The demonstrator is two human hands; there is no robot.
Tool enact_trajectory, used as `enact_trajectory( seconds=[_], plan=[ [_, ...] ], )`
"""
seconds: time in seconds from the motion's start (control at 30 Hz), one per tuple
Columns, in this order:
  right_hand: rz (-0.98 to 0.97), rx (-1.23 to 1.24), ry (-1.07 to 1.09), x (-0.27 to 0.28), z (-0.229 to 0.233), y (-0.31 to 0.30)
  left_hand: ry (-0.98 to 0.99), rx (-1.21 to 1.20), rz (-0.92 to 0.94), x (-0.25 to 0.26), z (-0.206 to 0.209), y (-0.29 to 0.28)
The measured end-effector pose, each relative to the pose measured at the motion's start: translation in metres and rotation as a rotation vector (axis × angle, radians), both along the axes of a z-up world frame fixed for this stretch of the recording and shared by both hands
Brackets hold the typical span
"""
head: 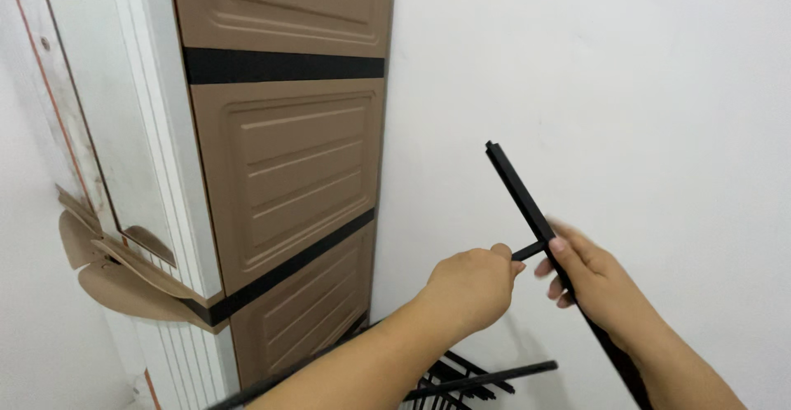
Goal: The person assembles a black metal rack by inserting horizontal bars into vertical supports to form ladder-like frames. They repeat this process to create multiple identical frames and then stack them together against a wall.
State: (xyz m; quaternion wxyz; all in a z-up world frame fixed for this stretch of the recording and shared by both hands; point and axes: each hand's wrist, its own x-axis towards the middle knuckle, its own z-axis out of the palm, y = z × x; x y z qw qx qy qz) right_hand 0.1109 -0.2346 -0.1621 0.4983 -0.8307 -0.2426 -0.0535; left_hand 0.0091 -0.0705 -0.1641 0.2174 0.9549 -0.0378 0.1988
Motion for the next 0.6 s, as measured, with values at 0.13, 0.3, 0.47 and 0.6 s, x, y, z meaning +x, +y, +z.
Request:
enact_trajectory(
  seconds=[0.13, 0.3, 0.47, 0.6],
  plan=[
    [-0.229, -0.115, -0.895, -0.029, -0.004, -0.022, 0.092, -0.115, 0.061, 0.005, 0.005, 0.007],
    [0.165, -0.354, -0.476, -0.059, -0.038, -0.035, 0.008, -0.201, 0.119, 0.029, 0.005, 0.026],
    [0.075, -0.349, -0.258, -0.015, -0.035, -0.03, -0.119, -0.215, -0.041, 0.059, 0.003, 0.034],
    [0.033, 0.397, -0.039, 0.026, 0.016, -0.032, -0.015, -0.43, -0.226, 0.062, 0.018, 0.029]
  ],
)
